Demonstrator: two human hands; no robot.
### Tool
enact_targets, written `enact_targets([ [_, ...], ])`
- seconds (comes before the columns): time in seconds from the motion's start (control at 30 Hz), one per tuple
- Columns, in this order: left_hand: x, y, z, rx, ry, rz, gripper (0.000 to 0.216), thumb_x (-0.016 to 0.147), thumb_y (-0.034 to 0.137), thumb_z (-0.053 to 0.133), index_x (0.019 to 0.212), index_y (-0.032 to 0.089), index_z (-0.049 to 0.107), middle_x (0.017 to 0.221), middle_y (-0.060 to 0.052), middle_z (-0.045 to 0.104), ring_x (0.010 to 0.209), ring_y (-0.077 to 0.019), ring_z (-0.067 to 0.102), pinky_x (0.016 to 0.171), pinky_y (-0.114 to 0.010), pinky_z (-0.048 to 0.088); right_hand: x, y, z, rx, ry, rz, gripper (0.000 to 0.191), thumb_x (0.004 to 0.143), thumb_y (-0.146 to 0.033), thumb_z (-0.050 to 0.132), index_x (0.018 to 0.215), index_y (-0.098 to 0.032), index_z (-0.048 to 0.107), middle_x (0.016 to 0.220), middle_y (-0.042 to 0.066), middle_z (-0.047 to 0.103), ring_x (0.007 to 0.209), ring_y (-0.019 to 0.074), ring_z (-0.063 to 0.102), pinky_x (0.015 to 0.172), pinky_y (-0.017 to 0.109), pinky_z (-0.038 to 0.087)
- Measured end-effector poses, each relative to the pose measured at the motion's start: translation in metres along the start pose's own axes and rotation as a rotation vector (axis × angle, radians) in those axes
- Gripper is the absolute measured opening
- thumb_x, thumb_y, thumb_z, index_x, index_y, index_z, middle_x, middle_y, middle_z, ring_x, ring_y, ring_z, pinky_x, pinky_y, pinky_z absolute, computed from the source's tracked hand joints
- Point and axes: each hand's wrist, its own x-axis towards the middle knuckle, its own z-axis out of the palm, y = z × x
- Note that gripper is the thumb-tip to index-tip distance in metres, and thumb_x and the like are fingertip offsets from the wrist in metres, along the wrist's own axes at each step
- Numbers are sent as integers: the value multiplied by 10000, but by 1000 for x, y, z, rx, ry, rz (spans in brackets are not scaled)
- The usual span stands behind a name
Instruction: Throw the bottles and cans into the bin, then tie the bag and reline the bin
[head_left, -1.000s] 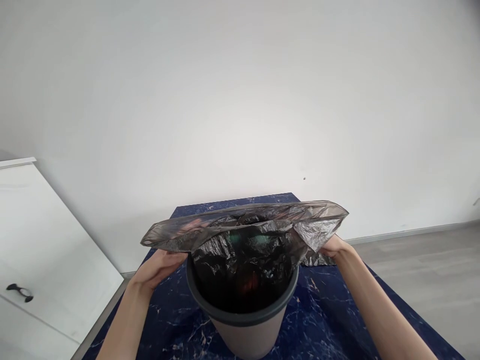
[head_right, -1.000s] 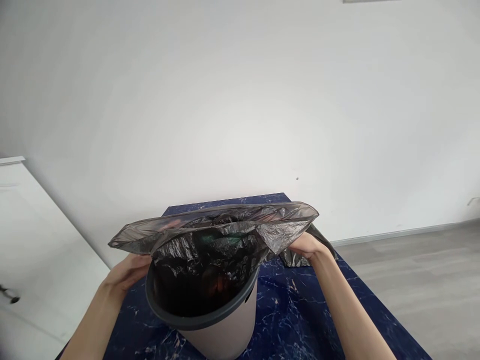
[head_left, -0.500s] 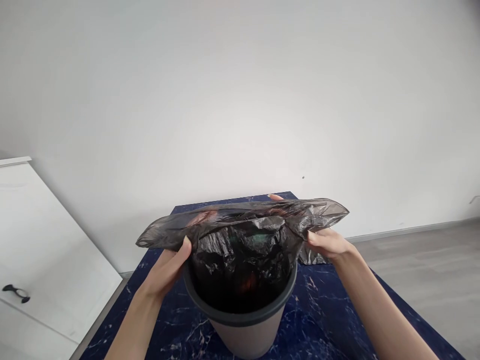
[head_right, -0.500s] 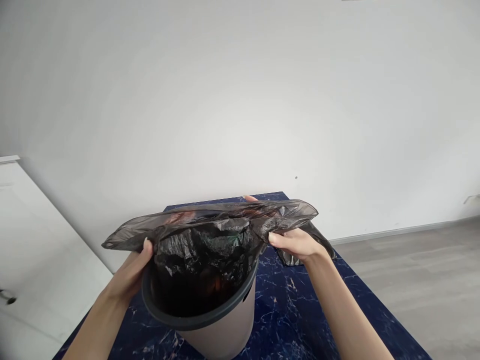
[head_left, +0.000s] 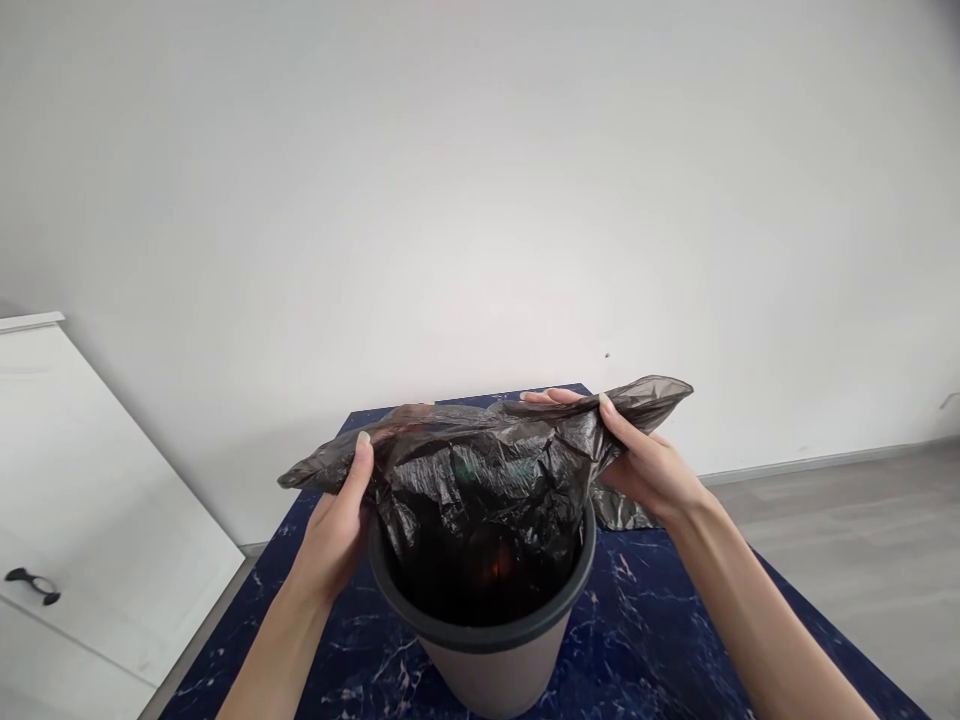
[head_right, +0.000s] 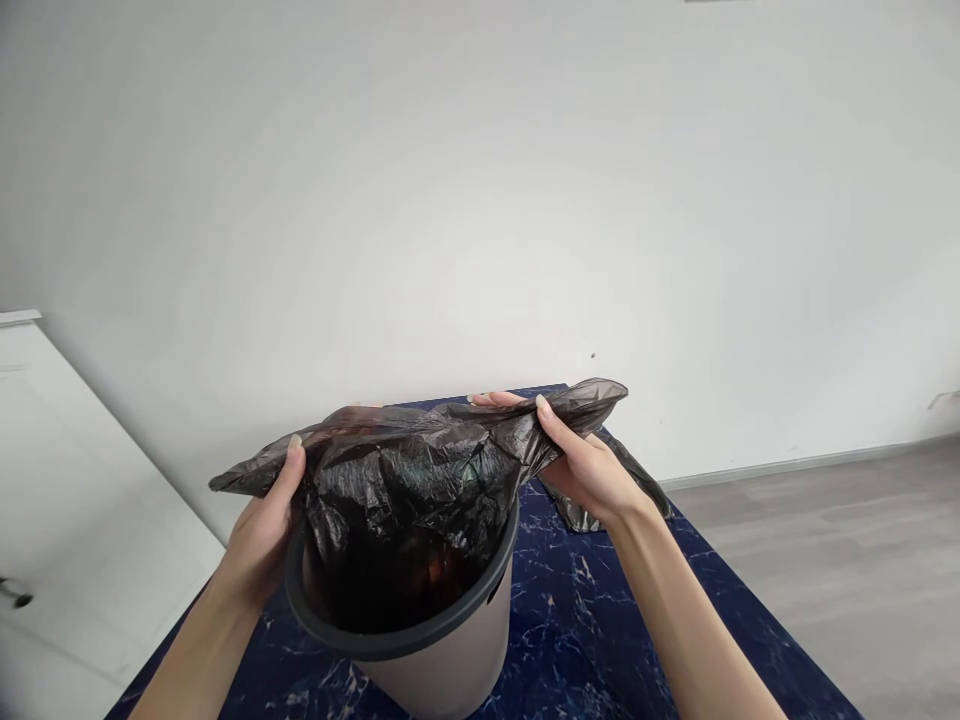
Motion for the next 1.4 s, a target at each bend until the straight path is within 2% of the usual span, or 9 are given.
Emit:
enact_targets([
  [0.3,-5,4,10,-254,-286,216,500,1085,594,573,1482,314,693,1653,9,591,1604,-307,454,1216,-382,533,6,0,10,113,92,-135,332,1082,-564,596,1187,-328,806,1473,3,735,1551,245,524,1344,502,347],
  [0.43,-12,9,15,-334,-270,256,397,1097,551,572,1382,328,735,1603,-5,644,1576,-309,499,1241,-451,519,3,-7,18,199,117,-148,248,1063,-534,649,989,-326,761,989,1,824,1494,249,591,1320,517,381],
  [0.6,-17,12,15,-379,-234,238,258,1052,521,671,1017,277,748,1436,-18,761,1489,-341,598,1221,-513,531,-6,-23,36,96,37,-188,264,1075,-498,662,901,-309,722,460,-109,414,653,184,752,1186,511,516],
  [0.67,-18,14,12,-373,-191,246,280,1026,516,719,912,261,701,1211,-22,832,1374,-341,688,1160,-503,579,-9,-29,46,52,-26,-221,313,1127,-459,573,915,-292,732,464,-127,384,417,110,508,1036,448,600],
  [0.8,-25,20,9,-376,-270,323,325,1003,459,777,806,240,640,713,34,698,823,-199,782,1011,-356,639,-14,-37,64,-27,-106,-245,367,1161,-413,491,946,-248,737,530,-118,337,413,90,258,712,337,617],
  [0.93,-37,27,11,-377,-564,355,347,1121,397,594,816,235,637,521,86,393,414,-90,355,649,-248,587,-25,-42,77,-188,-95,-196,393,1167,-458,465,960,-238,717,576,-84,374,480,111,334,551,268,495],
  [1.13,-54,21,9,75,-627,563,430,1148,498,481,870,247,691,544,44,437,466,-121,357,529,-280,399,-40,-49,89,-517,-139,-173,305,1158,-423,500,1036,-254,722,688,-23,624,576,135,545,651,305,513],
  [1.27,-59,22,7,471,-641,582,434,1160,462,431,876,266,694,763,-44,707,709,-204,673,722,-330,539,-44,-53,91,-699,-297,-120,239,1110,-202,506,972,-263,692,926,15,749,819,175,710,830,330,560],
  [1.4,-61,26,6,684,-582,595,367,1150,420,450,948,311,737,972,-30,785,944,-236,725,877,-304,543,-49,-55,93,-1023,-330,-88,283,985,-58,490,1067,-268,662,1118,49,754,1011,240,704,868,375,559],
])
